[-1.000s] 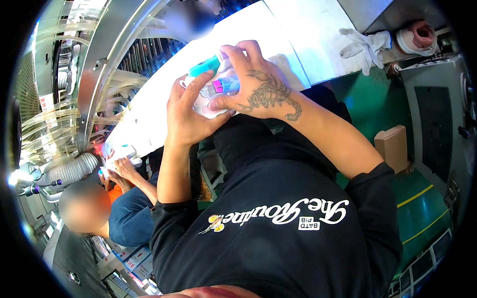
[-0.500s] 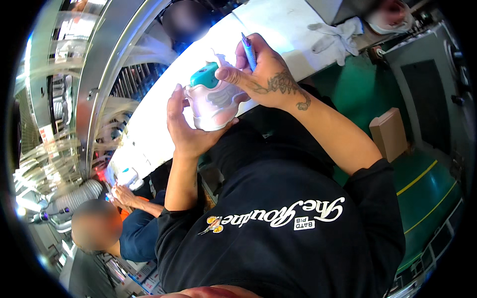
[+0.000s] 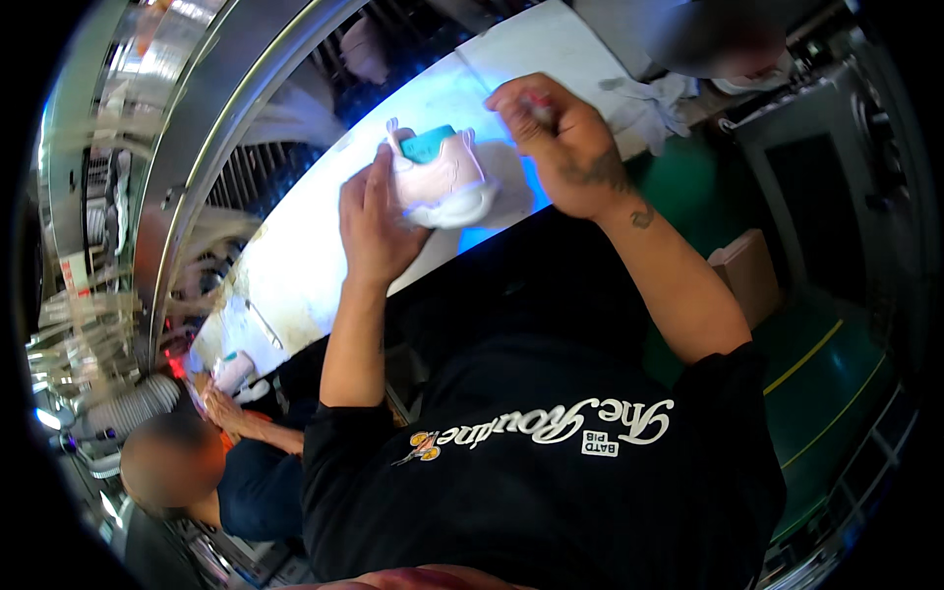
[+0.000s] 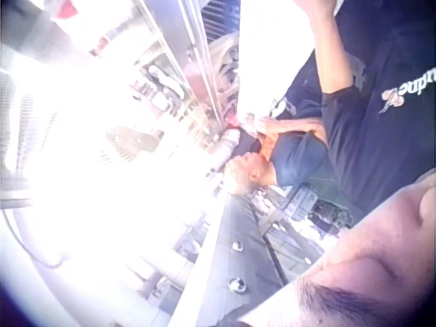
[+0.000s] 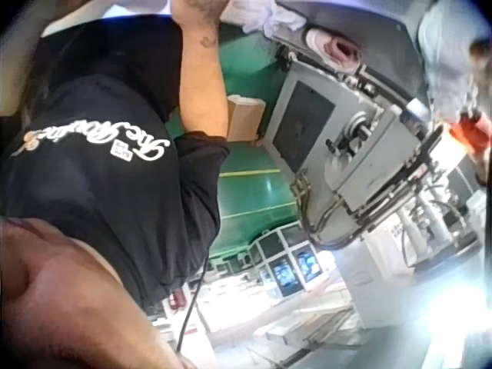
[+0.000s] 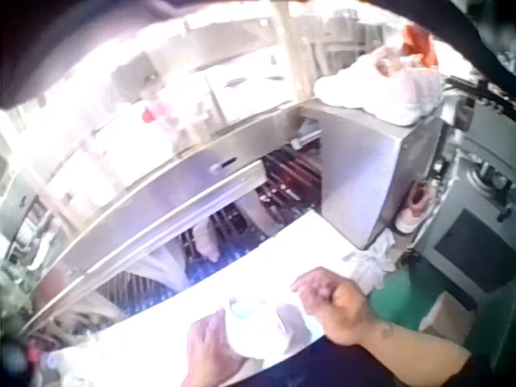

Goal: The person assembles white sneakers on a factory assembly line. They insert a teal insole into the shoe, use a utility knife to trim excess material from the heel area, and then place the finished shoe onto a conveyor belt.

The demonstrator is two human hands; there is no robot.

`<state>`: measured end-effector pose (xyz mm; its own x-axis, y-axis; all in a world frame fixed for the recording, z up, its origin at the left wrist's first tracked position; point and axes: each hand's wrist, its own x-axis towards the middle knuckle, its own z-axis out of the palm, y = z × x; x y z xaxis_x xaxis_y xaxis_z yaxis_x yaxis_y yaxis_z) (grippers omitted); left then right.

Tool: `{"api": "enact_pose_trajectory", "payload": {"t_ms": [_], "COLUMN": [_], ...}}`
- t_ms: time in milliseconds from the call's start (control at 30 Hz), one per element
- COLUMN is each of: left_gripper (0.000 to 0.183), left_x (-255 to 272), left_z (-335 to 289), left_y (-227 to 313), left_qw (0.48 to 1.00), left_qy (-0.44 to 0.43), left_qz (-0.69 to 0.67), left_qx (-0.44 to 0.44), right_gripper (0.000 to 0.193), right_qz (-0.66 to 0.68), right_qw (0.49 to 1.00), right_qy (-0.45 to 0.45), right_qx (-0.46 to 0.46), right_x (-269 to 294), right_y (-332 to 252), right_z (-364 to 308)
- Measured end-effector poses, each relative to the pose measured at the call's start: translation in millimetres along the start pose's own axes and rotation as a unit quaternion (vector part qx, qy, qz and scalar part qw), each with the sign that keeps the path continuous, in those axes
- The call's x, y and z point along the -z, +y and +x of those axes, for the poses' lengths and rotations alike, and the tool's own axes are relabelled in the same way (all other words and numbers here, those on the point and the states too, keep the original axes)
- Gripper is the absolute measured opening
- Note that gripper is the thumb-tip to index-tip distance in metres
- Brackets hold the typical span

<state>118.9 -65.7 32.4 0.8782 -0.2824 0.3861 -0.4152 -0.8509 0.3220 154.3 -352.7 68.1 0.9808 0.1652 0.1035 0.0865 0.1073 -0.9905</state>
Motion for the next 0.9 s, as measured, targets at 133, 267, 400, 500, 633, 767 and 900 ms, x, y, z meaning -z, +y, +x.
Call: {"api": "enact_pose_trajectory", "payload": {"t_ms": [133,267,400,500,633,767,900], "left_gripper": [0.113,0.116,0.115,0.115,0.116,0.115,0.115], "left_x": [10,9,6,0,-6,-9,-12], "left_z": [-17,-20,-22,-22,-19,-21,-37], "left_y": [-21,-14,-8,-4,-10,-13,-15], "left_qw": [0.979,0.980,0.979,0.978,0.978,0.981,0.985], "left_qy": [-0.116,-0.088,-0.074,-0.056,-0.029,-0.001,0.024], "left_qz": [0.150,0.143,0.146,0.163,0.185,0.185,0.161], "left_qx": [0.077,0.105,0.119,0.117,0.091,0.052,0.049], "right_gripper": [0.037,0.045,0.036,0.038,0.037,0.033,0.036], "right_qz": [0.379,0.416,0.323,0.326,0.388,0.433,0.442], "right_qw": [0.923,0.901,0.935,0.933,0.915,0.877,0.881], "right_qy": [-0.008,0.033,0.045,0.090,-0.022,-0.183,-0.141], "right_qx": [-0.071,-0.118,-0.140,-0.123,-0.110,-0.101,-0.091], "right_x": [-47,-102,-126,-132,-123,-103,-106], "right_y": [23,44,58,61,73,84,79], "right_z": [29,51,50,43,35,30,28]}}
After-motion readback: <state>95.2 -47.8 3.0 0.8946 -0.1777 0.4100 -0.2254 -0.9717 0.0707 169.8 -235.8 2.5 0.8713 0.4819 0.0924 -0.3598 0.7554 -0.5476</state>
